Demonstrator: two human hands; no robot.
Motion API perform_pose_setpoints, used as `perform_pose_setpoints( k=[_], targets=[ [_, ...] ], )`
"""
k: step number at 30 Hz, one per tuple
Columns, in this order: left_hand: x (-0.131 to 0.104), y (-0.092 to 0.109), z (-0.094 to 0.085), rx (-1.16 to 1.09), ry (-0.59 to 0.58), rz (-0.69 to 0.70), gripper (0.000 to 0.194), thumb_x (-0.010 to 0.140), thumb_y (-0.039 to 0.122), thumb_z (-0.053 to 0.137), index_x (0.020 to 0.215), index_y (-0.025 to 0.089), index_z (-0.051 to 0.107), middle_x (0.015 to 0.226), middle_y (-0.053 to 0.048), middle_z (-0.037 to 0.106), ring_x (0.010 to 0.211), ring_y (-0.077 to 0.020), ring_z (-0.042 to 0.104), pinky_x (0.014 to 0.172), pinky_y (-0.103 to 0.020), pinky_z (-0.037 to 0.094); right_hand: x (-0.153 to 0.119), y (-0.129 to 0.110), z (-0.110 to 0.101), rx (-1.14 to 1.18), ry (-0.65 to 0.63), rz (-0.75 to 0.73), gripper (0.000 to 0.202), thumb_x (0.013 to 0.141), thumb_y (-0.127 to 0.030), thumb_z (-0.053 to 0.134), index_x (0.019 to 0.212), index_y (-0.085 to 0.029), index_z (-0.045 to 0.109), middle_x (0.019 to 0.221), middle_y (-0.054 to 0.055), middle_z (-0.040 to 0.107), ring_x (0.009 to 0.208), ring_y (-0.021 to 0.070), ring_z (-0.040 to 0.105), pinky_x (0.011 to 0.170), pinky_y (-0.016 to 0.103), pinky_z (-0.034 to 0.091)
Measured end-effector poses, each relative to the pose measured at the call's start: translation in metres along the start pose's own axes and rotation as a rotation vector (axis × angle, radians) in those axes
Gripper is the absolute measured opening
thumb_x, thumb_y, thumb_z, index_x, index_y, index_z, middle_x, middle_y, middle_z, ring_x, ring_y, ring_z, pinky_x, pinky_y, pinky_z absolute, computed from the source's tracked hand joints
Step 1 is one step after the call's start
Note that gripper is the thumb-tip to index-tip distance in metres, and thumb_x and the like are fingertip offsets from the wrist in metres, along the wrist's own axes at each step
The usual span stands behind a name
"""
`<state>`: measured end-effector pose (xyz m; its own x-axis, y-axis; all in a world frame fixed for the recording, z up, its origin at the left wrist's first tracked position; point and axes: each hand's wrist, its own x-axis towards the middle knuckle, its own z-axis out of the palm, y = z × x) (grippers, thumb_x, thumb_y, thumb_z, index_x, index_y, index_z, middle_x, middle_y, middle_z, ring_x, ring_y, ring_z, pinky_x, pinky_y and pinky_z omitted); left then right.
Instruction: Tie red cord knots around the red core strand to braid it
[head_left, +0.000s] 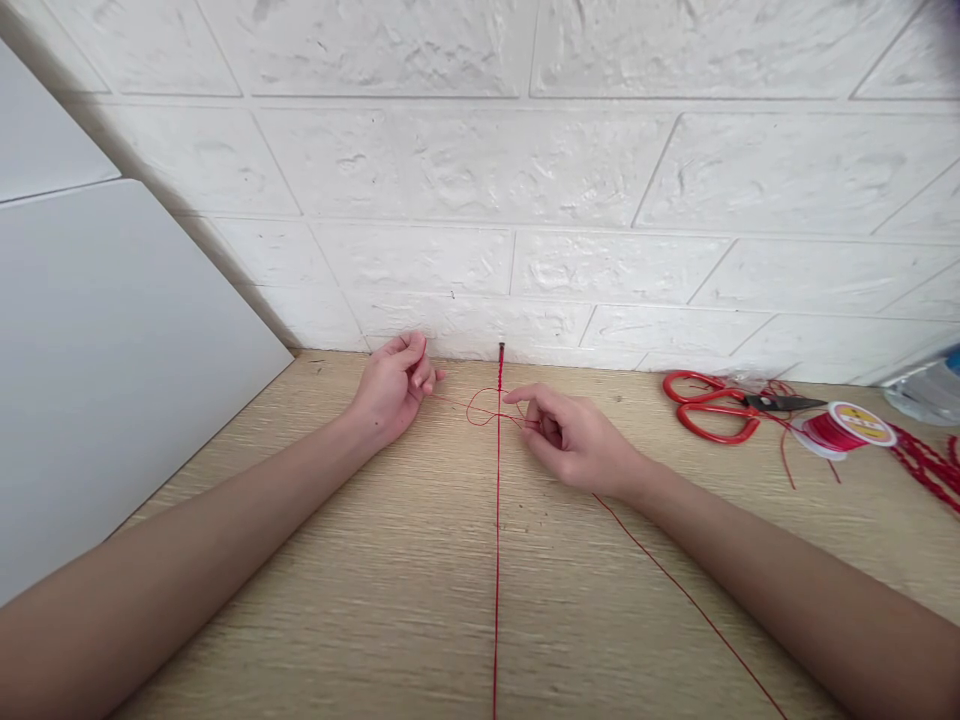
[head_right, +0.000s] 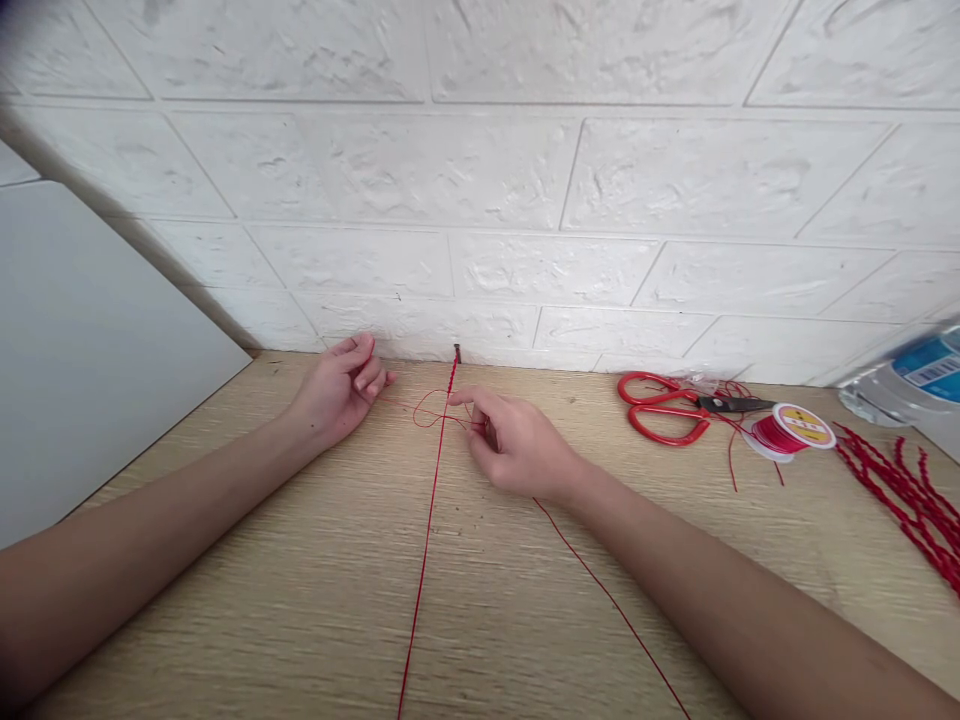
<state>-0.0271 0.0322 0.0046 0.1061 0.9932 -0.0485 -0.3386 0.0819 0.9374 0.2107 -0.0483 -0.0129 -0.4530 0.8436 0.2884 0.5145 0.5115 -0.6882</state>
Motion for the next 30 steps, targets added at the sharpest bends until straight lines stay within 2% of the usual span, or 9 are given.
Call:
perform_pose_setpoints(
  k=[3, 6, 8, 10, 13, 17, 20, 26, 30],
  targets=[
    [-0.007, -0.005, 0.001, 0.195, 0.083, 0.135, 0.016, 0.09, 0.028, 0.064, 0.083, 0.024, 0.05, 0.044, 0.011, 0.032, 0.037, -0.0073, 0.024, 0.046, -0.022, 0.034, 0.0, 0.0, 0.0, 0.004, 0.007, -0.002, 0.039, 0.087, -0.012, 0.053, 0.125, -0.021, 0.053, 0.074, -0.004, 0.055, 0.059, 0.0114, 0.05, 0.056, 0.025, 0.035],
    [-0.014, -0.008, 0.001, 0.518, 0.128, 0.296, 0.013, 0.089, 0.033, 0.064, 0.086, 0.024, 0.055, 0.05, 0.008, 0.039, 0.042, -0.0094, 0.029, 0.045, -0.024, 0.023, 0.0, 0.0, 0.0, 0.011, 0.002, 0.001, 0.039, 0.087, -0.012, 0.052, 0.125, -0.021, 0.053, 0.074, -0.004, 0.056, 0.06, 0.0114, 0.05, 0.056, 0.025, 0.036],
    [-0.018, -0.008, 0.002, 0.776, 0.129, 0.411, 0.01, 0.087, 0.031, 0.065, 0.085, 0.022, 0.061, 0.065, 0.002, 0.054, 0.056, -0.013, 0.046, 0.054, -0.027, 0.033, 0.0, 0.0, 0.0, 0.013, 0.001, 0.003, 0.04, 0.087, -0.012, 0.053, 0.125, -0.021, 0.053, 0.074, -0.004, 0.056, 0.06, 0.0114, 0.05, 0.057, 0.025, 0.036],
    [-0.023, -0.007, 0.004, 1.016, 0.123, 0.54, 0.009, 0.082, 0.027, 0.067, 0.09, 0.022, 0.067, 0.093, -0.004, 0.064, 0.086, -0.0208, 0.058, 0.074, -0.033, 0.043, 0.001, 0.0, 0.0, 0.017, 0.004, 0.003, 0.041, 0.087, -0.011, 0.053, 0.126, -0.021, 0.053, 0.074, -0.004, 0.056, 0.06, 0.0115, 0.05, 0.057, 0.025, 0.036],
    [-0.029, -0.005, 0.007, 1.231, 0.034, 0.67, 0.024, 0.079, 0.021, 0.066, 0.102, 0.022, 0.07, 0.114, -0.008, 0.062, 0.111, -0.028, 0.054, 0.096, -0.043, 0.038, 0.001, 0.0, 0.0, 0.02, 0.005, 0.004, 0.039, 0.088, -0.013, 0.053, 0.126, -0.021, 0.054, 0.074, -0.004, 0.055, 0.06, 0.0116, 0.05, 0.057, 0.025, 0.036],
    [-0.032, -0.003, 0.01, 1.335, -0.243, 0.546, 0.01, 0.08, 0.022, 0.062, 0.087, 0.02, 0.068, 0.091, -0.004, 0.067, 0.093, -0.0239, 0.06, 0.092, -0.043, 0.036, 0.001, -0.001, -0.001, 0.03, 0.012, 0.003, 0.033, 0.093, -0.017, 0.051, 0.125, -0.02, 0.055, 0.073, -0.004, 0.054, 0.059, 0.0116, 0.049, 0.057, 0.026, 0.036],
    [-0.029, 0.0, 0.009, 1.377, -0.353, 0.377, 0.007, 0.08, 0.024, 0.059, 0.078, 0.019, 0.065, 0.075, -0.001, 0.065, 0.076, -0.0194, 0.058, 0.08, -0.037, 0.038, 0.001, -0.001, -0.001, 0.025, 0.015, 0.015, 0.031, 0.096, -0.019, 0.048, 0.125, -0.02, 0.055, 0.073, -0.004, 0.054, 0.06, 0.012, 0.049, 0.058, 0.027, 0.035],
    [-0.028, 0.005, 0.007, 1.441, -0.446, 0.372, 0.011, 0.083, 0.026, 0.059, 0.076, 0.019, 0.061, 0.076, 0.001, 0.065, 0.073, -0.0167, 0.056, 0.075, -0.035, 0.033, 0.002, 0.002, 0.0, -0.005, 0.035, 0.019, 0.032, 0.096, -0.016, 0.046, 0.126, -0.021, 0.056, 0.07, -0.005, 0.052, 0.061, 0.0131, 0.048, 0.06, 0.027, 0.035],
    [-0.028, 0.001, 0.006, 1.45, -0.395, 0.451, 0.024, 0.091, 0.034, 0.054, 0.074, 0.018, 0.057, 0.078, 0.001, 0.064, 0.078, -0.018, 0.057, 0.076, -0.036, 0.031, 0.002, 0.002, 0.001, 0.019, 0.049, 0.015, 0.032, 0.095, -0.016, 0.048, 0.125, -0.022, 0.056, 0.076, -0.003, 0.057, 0.062, 0.0127, 0.05, 0.06, 0.027, 0.037]
  ],
)
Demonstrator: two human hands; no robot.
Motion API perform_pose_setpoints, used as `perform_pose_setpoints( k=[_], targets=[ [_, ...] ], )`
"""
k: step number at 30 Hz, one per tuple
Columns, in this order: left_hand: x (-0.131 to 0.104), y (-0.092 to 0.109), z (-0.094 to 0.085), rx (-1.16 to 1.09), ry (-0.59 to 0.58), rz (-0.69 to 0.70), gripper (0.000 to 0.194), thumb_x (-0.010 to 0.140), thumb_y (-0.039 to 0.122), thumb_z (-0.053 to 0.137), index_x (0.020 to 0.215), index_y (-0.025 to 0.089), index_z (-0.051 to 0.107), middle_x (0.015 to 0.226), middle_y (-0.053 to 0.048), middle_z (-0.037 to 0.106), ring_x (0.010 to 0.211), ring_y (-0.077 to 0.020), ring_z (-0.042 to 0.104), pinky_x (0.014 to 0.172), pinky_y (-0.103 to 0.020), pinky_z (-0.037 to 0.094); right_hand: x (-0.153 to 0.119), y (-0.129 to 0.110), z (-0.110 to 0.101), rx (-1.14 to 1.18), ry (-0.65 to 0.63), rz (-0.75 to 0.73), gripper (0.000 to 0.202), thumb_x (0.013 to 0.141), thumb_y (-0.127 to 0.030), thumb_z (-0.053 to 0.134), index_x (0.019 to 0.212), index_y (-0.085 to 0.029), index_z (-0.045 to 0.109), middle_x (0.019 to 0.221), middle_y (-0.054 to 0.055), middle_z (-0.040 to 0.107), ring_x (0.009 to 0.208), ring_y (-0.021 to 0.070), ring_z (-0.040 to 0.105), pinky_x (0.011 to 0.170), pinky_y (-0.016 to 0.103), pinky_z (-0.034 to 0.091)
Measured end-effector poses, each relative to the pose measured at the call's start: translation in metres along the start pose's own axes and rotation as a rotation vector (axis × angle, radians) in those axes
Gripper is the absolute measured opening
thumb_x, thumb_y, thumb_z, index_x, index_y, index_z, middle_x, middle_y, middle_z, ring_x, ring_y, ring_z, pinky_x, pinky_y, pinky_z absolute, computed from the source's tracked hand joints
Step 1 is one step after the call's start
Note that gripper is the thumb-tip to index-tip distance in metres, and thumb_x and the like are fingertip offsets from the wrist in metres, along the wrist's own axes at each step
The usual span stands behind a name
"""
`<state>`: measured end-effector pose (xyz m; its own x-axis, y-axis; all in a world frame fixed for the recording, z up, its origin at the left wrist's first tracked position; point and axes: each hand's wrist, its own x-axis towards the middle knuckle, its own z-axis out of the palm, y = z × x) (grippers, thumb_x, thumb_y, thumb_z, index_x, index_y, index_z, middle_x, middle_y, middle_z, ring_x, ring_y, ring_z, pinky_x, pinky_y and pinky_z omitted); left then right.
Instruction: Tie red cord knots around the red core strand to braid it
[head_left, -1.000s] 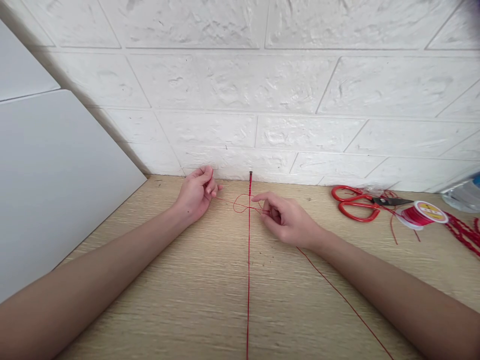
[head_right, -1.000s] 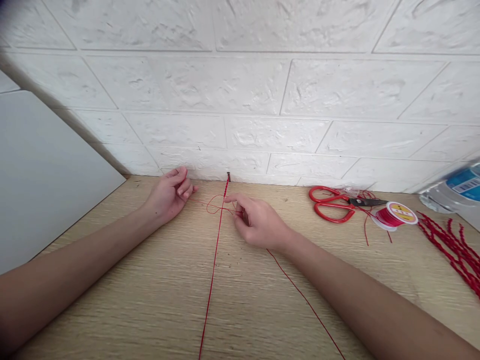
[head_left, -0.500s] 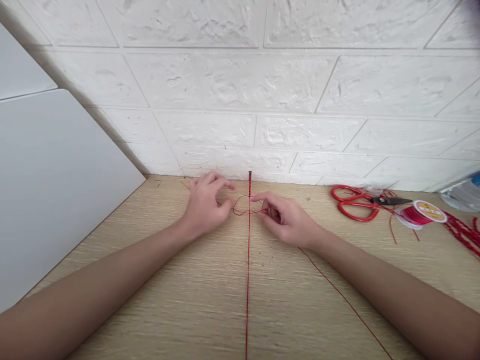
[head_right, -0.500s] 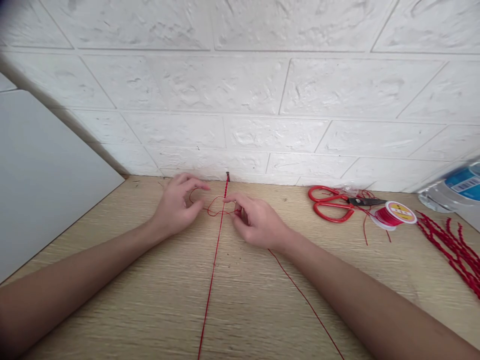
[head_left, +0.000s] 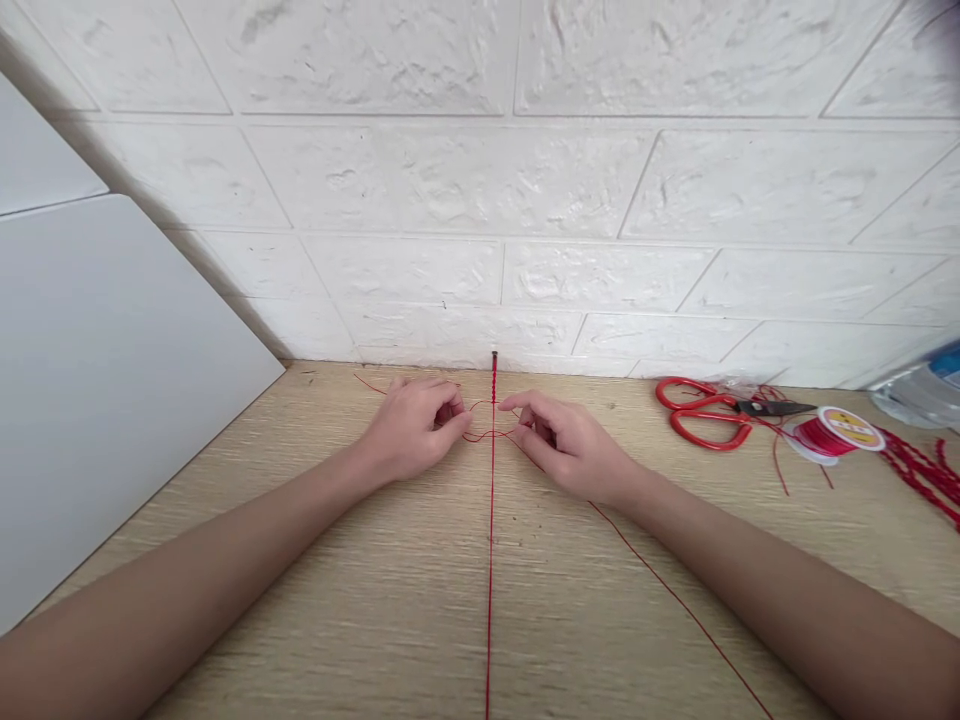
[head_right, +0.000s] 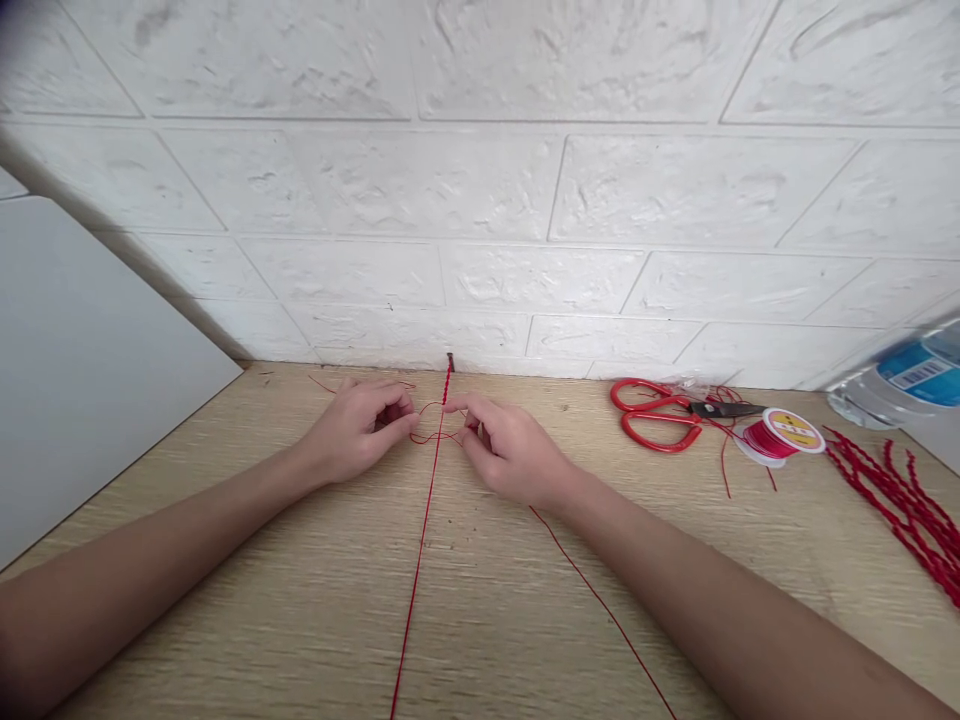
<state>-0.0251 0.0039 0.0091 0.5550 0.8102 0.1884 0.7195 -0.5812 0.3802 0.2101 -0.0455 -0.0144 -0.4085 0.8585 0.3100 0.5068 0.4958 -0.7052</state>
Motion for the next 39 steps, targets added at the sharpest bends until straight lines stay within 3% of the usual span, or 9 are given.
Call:
perform_pose_setpoints(
  k=[4, 11, 16, 23, 28, 34, 39],
  targets=[
    [-0.0006, -0.0012, 0.0025, 0.009, 0.117, 0.053, 0.02, 0.094, 0.033, 0.052, 0.083, 0.019, 0.06, 0.085, -0.002, 0.064, 0.087, -0.0202, 0.057, 0.081, -0.037, 0.033, 0.0009, -0.0018, 0.0001, 0.016, 0.078, -0.002, 0.026, 0.095, -0.019, 0.051, 0.119, -0.023, 0.059, 0.089, 0.0, 0.061, 0.06, 0.0102, 0.05, 0.058, 0.027, 0.039],
    [-0.0026, -0.0003, -0.0028, -0.018, 0.028, 0.083, 0.006, 0.08, 0.02, 0.056, 0.082, 0.019, 0.062, 0.084, -0.001, 0.062, 0.087, -0.0207, 0.057, 0.08, -0.038, 0.032, 0.0016, -0.0009, 0.0001, 0.045, 0.086, 0.046, 0.029, 0.089, -0.014, 0.053, 0.117, -0.022, 0.059, 0.084, -0.002, 0.06, 0.057, 0.0099, 0.049, 0.055, 0.026, 0.04],
    [-0.0027, 0.0006, -0.0016, 0.054, -0.023, 0.057, 0.009, 0.071, 0.013, 0.054, 0.075, 0.019, 0.06, 0.081, -0.001, 0.061, 0.084, -0.0215, 0.056, 0.076, -0.038, 0.03, 0.0028, 0.002, 0.0002, -0.065, 0.129, 0.038, 0.033, 0.08, -0.008, 0.056, 0.11, -0.022, 0.06, 0.09, 0.001, 0.06, 0.075, 0.0153, 0.055, 0.066, 0.029, 0.042],
    [-0.0026, -0.0005, -0.0015, 0.004, -0.04, 0.046, 0.005, 0.081, 0.019, 0.056, 0.082, 0.019, 0.061, 0.085, -0.001, 0.063, 0.087, -0.0218, 0.057, 0.079, -0.038, 0.032, 0.0029, 0.0019, 0.0012, -0.112, 0.046, 0.022, 0.033, 0.078, -0.008, 0.057, 0.108, -0.021, 0.055, 0.081, 0.0, 0.054, 0.077, 0.0182, 0.052, 0.07, 0.033, 0.041],
    [-0.0018, -0.0032, 0.0001, -0.076, 0.064, 0.015, 0.005, 0.087, 0.024, 0.057, 0.087, 0.019, 0.059, 0.087, -0.001, 0.065, 0.087, -0.0202, 0.058, 0.082, -0.039, 0.036, 0.0037, 0.0001, 0.0005, -0.133, 0.025, 0.01, 0.039, 0.077, -0.009, 0.06, 0.114, -0.021, 0.056, 0.098, 0.005, 0.059, 0.093, 0.022, 0.053, 0.082, 0.036, 0.044],
    [-0.0006, -0.0023, 0.0024, 0.023, 0.008, 0.047, 0.012, 0.087, 0.03, 0.061, 0.08, 0.019, 0.061, 0.09, -0.003, 0.064, 0.093, -0.0238, 0.057, 0.082, -0.04, 0.035, 0.0052, 0.0009, -0.0005, -0.146, 0.024, 0.003, 0.039, 0.08, -0.012, 0.062, 0.117, -0.021, 0.057, 0.105, 0.006, 0.058, 0.1, 0.0235, 0.053, 0.088, 0.038, 0.043],
    [0.0008, -0.006, 0.0041, -0.171, 0.144, -0.01, 0.015, 0.096, 0.029, 0.049, 0.086, 0.019, 0.054, 0.081, -0.002, 0.063, 0.076, -0.0179, 0.056, 0.075, -0.036, 0.04, 0.0053, 0.0007, -0.0007, -0.167, 0.001, 0.041, 0.038, 0.082, -0.015, 0.061, 0.119, -0.021, 0.056, 0.098, 0.006, 0.058, 0.095, 0.0242, 0.054, 0.084, 0.039, 0.043]
  ],
)
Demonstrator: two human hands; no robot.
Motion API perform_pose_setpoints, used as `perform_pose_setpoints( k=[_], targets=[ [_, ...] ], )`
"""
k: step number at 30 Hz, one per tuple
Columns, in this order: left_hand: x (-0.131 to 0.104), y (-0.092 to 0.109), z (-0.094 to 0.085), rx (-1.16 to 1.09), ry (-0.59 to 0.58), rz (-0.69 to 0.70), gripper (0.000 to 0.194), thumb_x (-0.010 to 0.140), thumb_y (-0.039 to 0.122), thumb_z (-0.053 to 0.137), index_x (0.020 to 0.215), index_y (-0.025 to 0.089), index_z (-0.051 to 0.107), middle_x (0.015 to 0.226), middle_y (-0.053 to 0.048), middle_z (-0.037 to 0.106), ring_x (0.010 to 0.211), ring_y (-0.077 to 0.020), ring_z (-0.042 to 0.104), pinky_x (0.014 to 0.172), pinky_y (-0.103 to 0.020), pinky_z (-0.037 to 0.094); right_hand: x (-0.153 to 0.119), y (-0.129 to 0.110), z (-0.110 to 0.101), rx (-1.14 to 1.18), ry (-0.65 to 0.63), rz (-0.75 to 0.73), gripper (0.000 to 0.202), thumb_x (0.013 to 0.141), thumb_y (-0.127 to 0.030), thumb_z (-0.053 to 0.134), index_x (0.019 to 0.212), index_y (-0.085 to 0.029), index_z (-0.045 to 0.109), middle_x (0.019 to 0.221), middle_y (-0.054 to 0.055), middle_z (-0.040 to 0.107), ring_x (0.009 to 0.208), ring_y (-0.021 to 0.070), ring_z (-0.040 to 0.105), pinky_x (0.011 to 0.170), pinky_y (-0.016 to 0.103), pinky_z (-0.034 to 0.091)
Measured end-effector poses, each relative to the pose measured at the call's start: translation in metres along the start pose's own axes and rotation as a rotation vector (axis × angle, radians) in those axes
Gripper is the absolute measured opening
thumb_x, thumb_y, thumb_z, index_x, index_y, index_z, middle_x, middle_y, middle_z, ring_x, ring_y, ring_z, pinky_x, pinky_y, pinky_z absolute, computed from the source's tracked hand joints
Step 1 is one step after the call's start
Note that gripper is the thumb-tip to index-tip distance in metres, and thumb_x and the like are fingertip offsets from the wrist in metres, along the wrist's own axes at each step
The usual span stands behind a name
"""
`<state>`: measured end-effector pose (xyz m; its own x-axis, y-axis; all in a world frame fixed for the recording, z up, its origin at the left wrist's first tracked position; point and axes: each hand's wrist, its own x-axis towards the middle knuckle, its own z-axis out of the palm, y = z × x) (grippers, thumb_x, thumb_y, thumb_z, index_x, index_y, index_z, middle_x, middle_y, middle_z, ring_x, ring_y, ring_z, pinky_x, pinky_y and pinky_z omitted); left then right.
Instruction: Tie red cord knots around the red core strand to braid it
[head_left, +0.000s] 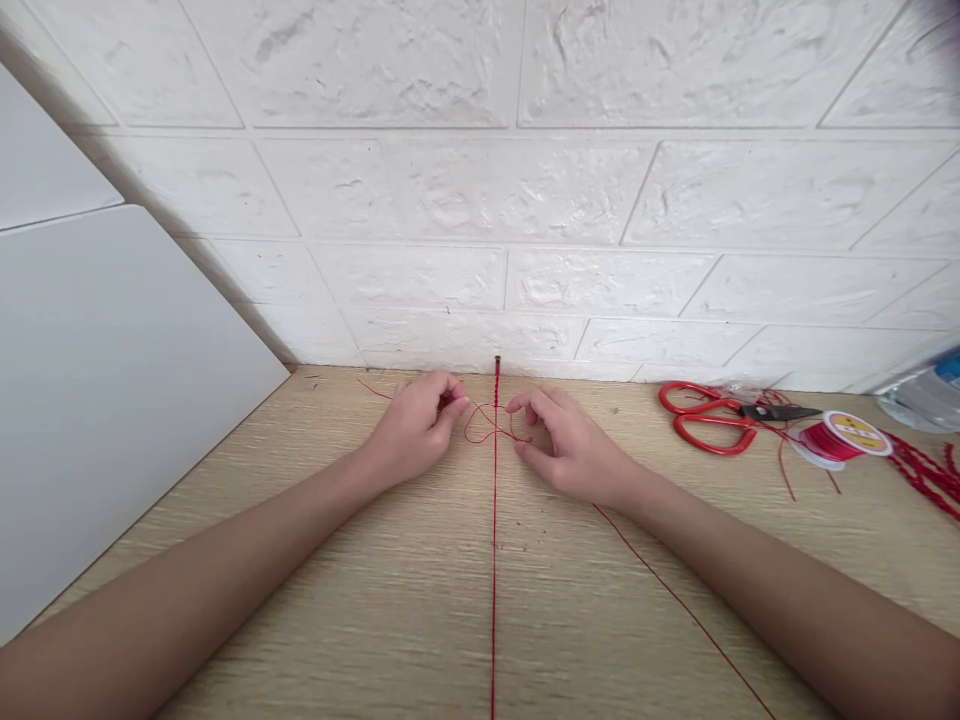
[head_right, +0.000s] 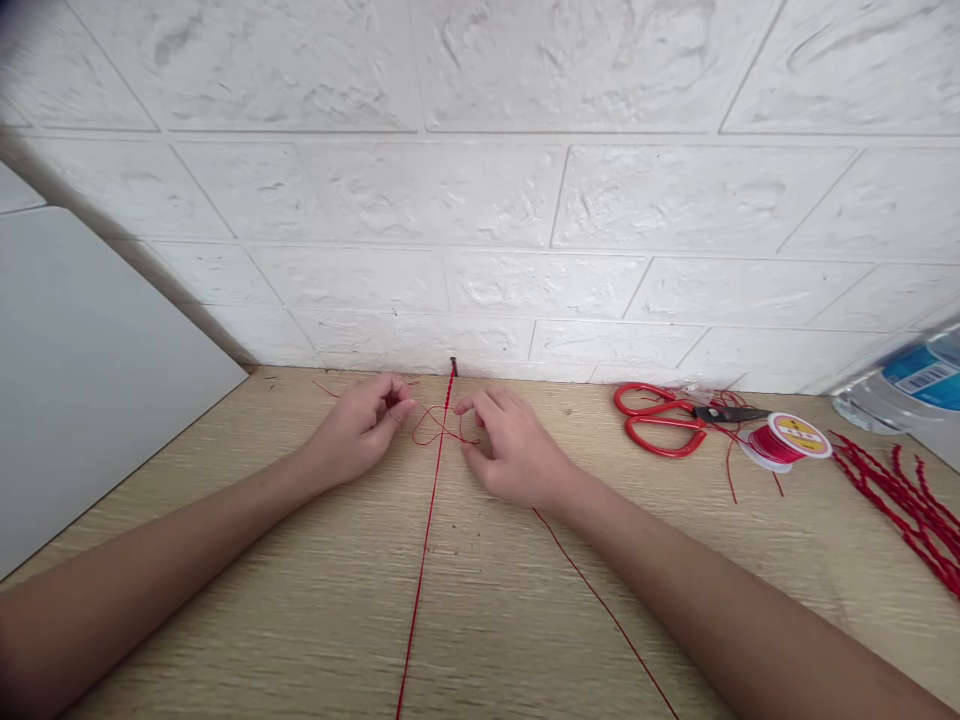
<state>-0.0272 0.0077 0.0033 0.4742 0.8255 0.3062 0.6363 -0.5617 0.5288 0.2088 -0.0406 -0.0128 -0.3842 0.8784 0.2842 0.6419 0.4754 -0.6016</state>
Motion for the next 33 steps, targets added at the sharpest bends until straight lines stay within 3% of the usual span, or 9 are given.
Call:
perform_pose_setpoints(
  k=[4, 7, 10, 13, 19, 25, 33],
  targets=[
    [-0.0002, -0.0011, 0.0003, -0.159, 0.11, -0.061, 0.015, 0.097, 0.033, 0.05, 0.091, 0.019, 0.055, 0.081, -0.001, 0.063, 0.07, -0.0152, 0.055, 0.066, -0.031, 0.042, 0.0, -0.0007, -0.0005, -0.004, -0.012, 0.002, 0.04, 0.083, -0.016, 0.061, 0.122, -0.021, 0.056, 0.098, 0.007, 0.059, 0.092, 0.0239, 0.054, 0.083, 0.039, 0.043],
    [0.0005, 0.0002, 0.0011, -0.274, 0.166, -0.087, 0.016, 0.094, 0.035, 0.056, 0.092, 0.019, 0.057, 0.088, -0.003, 0.068, 0.08, -0.0166, 0.062, 0.074, -0.031, 0.047, -0.0002, 0.0001, -0.0003, 0.002, -0.012, -0.01, 0.041, 0.084, -0.015, 0.061, 0.124, -0.021, 0.055, 0.097, 0.006, 0.06, 0.091, 0.023, 0.055, 0.083, 0.039, 0.043],
    [0.0036, 0.0003, 0.0018, -0.53, 0.185, -0.132, 0.018, 0.093, 0.036, 0.059, 0.091, 0.019, 0.055, 0.095, -0.006, 0.072, 0.092, -0.0183, 0.067, 0.086, -0.035, 0.051, -0.0006, 0.0022, 0.0008, 0.034, -0.009, -0.026, 0.039, 0.085, -0.015, 0.061, 0.123, -0.021, 0.056, 0.096, 0.006, 0.062, 0.089, 0.022, 0.056, 0.082, 0.038, 0.044],
    [0.0076, -0.0022, 0.002, -0.669, 0.211, -0.216, 0.02, 0.088, 0.037, 0.065, 0.087, 0.019, 0.057, 0.088, -0.005, 0.073, 0.084, -0.0177, 0.069, 0.085, -0.036, 0.054, -0.0009, 0.0047, 0.003, 0.109, -0.016, -0.042, 0.039, 0.086, -0.012, 0.058, 0.124, -0.022, 0.056, 0.095, 0.005, 0.063, 0.089, 0.0206, 0.057, 0.08, 0.036, 0.045],
    [0.0089, -0.0066, 0.003, -0.777, 0.256, -0.27, 0.022, 0.077, 0.035, 0.077, 0.088, 0.02, 0.063, 0.076, -0.001, 0.07, 0.075, -0.0177, 0.069, 0.081, -0.037, 0.057, -0.0004, 0.0073, 0.0064, 0.188, -0.02, -0.024, 0.038, 0.087, -0.01, 0.055, 0.123, -0.023, 0.055, 0.086, 0.001, 0.062, 0.075, 0.0167, 0.056, 0.07, 0.031, 0.045],
    [0.0073, -0.0086, 0.0031, -0.806, 0.256, -0.264, 0.023, 0.073, 0.029, 0.078, 0.09, 0.019, 0.065, 0.078, -0.001, 0.069, 0.075, -0.0164, 0.069, 0.079, -0.035, 0.056, -0.0006, 0.0048, 0.004, 0.1, 0.025, -0.023, 0.036, 0.085, -0.012, 0.059, 0.12, -0.021, 0.057, 0.089, 0.004, 0.062, 0.084, 0.0193, 0.057, 0.075, 0.034, 0.046],
    [0.0073, -0.0081, 0.003, -0.764, 0.307, -0.262, 0.018, 0.071, 0.024, 0.074, 0.086, 0.018, 0.067, 0.075, 0.001, 0.065, 0.072, -0.0139, 0.062, 0.074, -0.031, 0.053, 0.0012, 0.002, 0.0039, 0.029, 0.049, -0.023, 0.008, 0.088, -0.019, 0.061, 0.095, -0.02, 0.064, 0.089, 0.006, 0.062, 0.085, 0.0202, 0.056, 0.079, 0.035, 0.045]
  ],
)
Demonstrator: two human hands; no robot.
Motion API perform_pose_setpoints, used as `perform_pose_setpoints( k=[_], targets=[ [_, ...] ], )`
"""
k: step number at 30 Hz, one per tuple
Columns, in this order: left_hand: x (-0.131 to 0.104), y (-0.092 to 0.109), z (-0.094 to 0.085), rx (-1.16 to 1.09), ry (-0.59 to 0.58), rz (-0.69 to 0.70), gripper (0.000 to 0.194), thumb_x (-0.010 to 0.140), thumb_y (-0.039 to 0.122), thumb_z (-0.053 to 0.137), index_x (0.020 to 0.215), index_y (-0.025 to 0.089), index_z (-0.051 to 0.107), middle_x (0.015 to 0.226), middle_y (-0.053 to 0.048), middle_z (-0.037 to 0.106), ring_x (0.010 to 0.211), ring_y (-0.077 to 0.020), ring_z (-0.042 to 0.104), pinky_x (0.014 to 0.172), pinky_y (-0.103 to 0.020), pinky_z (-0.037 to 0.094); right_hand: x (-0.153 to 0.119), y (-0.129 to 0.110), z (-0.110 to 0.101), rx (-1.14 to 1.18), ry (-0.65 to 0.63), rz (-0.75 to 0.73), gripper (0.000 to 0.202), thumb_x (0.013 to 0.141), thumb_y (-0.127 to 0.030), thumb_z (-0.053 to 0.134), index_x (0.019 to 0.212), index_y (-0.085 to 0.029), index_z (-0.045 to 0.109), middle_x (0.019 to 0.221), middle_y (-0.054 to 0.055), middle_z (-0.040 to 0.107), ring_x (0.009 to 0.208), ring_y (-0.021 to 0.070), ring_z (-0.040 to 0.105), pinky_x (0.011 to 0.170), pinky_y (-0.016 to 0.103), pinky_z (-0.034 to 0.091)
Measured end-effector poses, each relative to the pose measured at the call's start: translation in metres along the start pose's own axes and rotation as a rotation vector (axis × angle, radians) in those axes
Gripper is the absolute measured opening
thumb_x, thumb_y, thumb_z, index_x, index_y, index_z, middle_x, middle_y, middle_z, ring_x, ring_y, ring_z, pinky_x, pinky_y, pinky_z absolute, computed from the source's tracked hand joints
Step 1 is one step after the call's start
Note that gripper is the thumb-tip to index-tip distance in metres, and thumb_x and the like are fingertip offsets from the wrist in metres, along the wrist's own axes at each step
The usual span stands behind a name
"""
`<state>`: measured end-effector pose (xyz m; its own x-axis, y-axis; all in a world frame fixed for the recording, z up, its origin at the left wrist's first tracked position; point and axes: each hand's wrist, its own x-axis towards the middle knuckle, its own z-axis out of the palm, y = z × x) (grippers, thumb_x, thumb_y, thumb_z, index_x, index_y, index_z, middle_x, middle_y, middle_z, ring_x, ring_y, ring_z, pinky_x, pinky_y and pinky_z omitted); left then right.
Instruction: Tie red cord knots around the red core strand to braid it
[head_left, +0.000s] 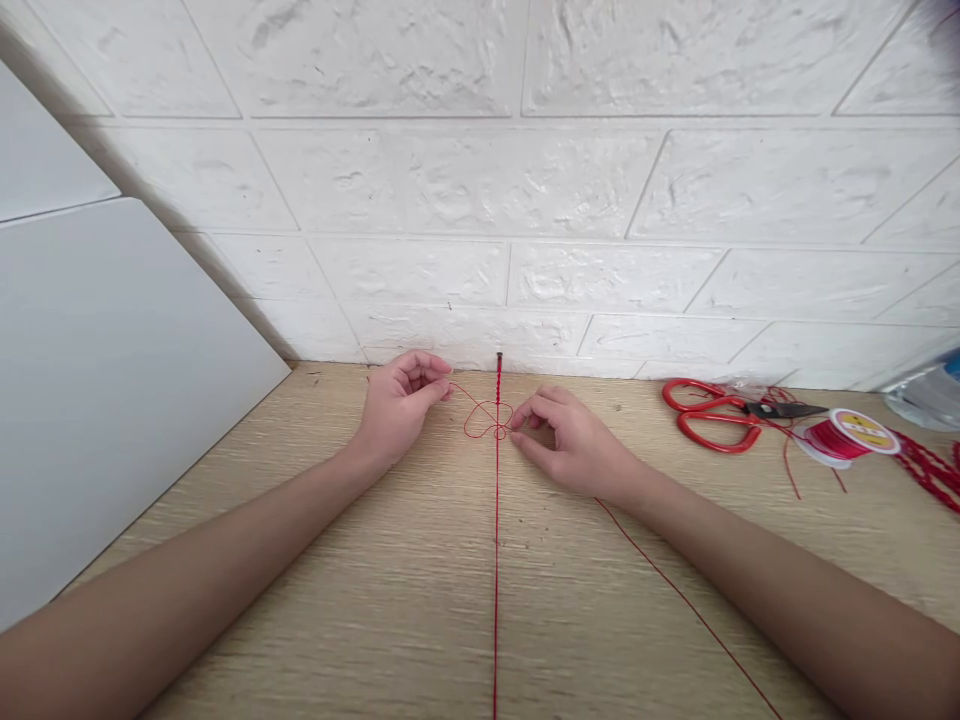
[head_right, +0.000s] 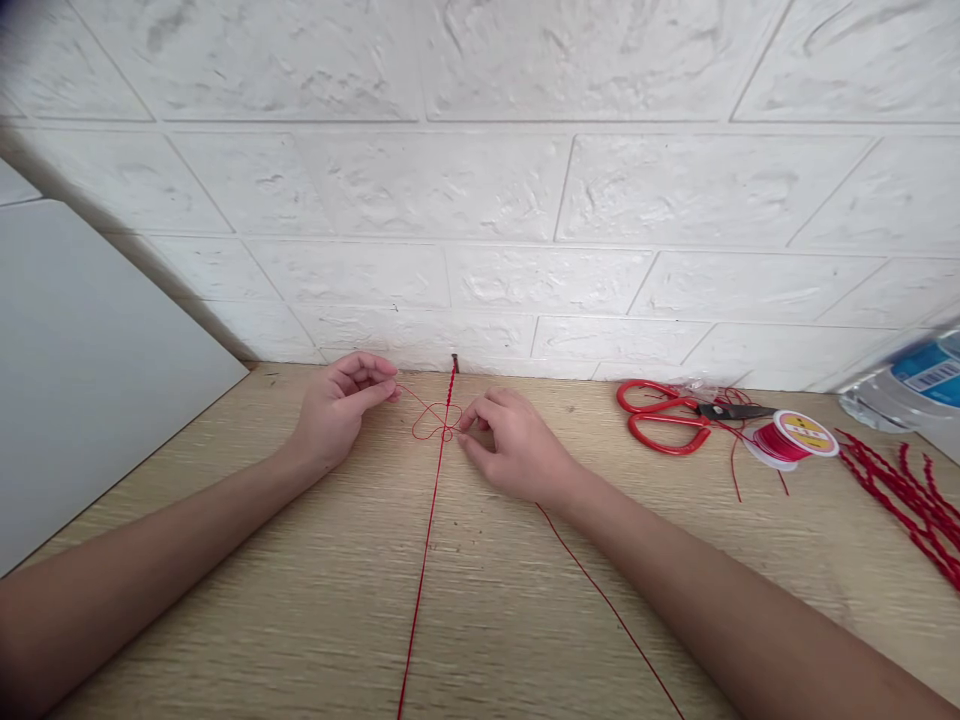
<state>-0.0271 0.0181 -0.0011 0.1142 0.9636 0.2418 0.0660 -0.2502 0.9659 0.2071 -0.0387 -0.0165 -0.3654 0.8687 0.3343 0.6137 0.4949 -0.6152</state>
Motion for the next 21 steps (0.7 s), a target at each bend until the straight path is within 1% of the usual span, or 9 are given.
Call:
perform_pose_setpoints(
  k=[6, 11, 17, 19, 21],
  targets=[
    [-0.0012, 0.0005, -0.001, 0.046, -0.011, 0.035, 0.017, 0.071, 0.023, 0.073, 0.086, 0.018, 0.067, 0.077, 0.0, 0.063, 0.074, -0.0142, 0.059, 0.072, -0.03, 0.049, 0.001, -0.0007, -0.0007, 0.005, -0.006, 0.005, 0.005, 0.089, -0.017, 0.061, 0.09, -0.02, 0.064, 0.085, 0.005, 0.061, 0.082, 0.0195, 0.055, 0.076, 0.034, 0.044],
    [-0.0032, 0.0013, -0.0022, 0.07, -0.026, 0.069, 0.017, 0.07, 0.022, 0.07, 0.086, 0.019, 0.065, 0.077, -0.001, 0.062, 0.073, -0.0149, 0.058, 0.071, -0.031, 0.047, 0.0023, -0.0011, -0.0009, 0.018, -0.022, -0.01, 0.008, 0.088, -0.013, 0.059, 0.087, -0.02, 0.063, 0.082, 0.004, 0.061, 0.083, 0.0195, 0.055, 0.077, 0.034, 0.044],
    [-0.0043, 0.0025, -0.0032, 0.116, 0.028, 0.11, 0.012, 0.07, 0.016, 0.062, 0.081, 0.019, 0.065, 0.07, 0.001, 0.058, 0.067, -0.0136, 0.053, 0.064, -0.029, 0.041, 0.002, -0.0005, -0.0001, 0.033, -0.006, 0.015, 0.007, 0.087, -0.014, 0.059, 0.084, -0.02, 0.062, 0.083, 0.004, 0.061, 0.079, 0.0187, 0.055, 0.072, 0.032, 0.044],
    [-0.0059, 0.002, -0.0025, 0.169, 0.002, 0.122, 0.01, 0.072, 0.016, 0.06, 0.08, 0.019, 0.065, 0.068, 0.002, 0.057, 0.065, -0.0132, 0.051, 0.061, -0.028, 0.039, 0.0018, -0.0004, -0.0001, 0.047, -0.01, 0.023, 0.007, 0.087, -0.014, 0.058, 0.084, -0.02, 0.062, 0.083, 0.004, 0.061, 0.078, 0.0181, 0.055, 0.071, 0.032, 0.044],
    [-0.0091, 0.0017, -0.001, 0.261, -0.063, 0.124, 0.007, 0.076, 0.017, 0.06, 0.081, 0.018, 0.064, 0.067, 0.002, 0.056, 0.063, -0.0126, 0.05, 0.059, -0.028, 0.038, 0.0017, -0.0002, -0.0001, 0.056, -0.011, 0.02, 0.006, 0.087, -0.015, 0.059, 0.084, -0.02, 0.062, 0.082, 0.003, 0.061, 0.076, 0.0175, 0.055, 0.071, 0.032, 0.043]
  ],
)
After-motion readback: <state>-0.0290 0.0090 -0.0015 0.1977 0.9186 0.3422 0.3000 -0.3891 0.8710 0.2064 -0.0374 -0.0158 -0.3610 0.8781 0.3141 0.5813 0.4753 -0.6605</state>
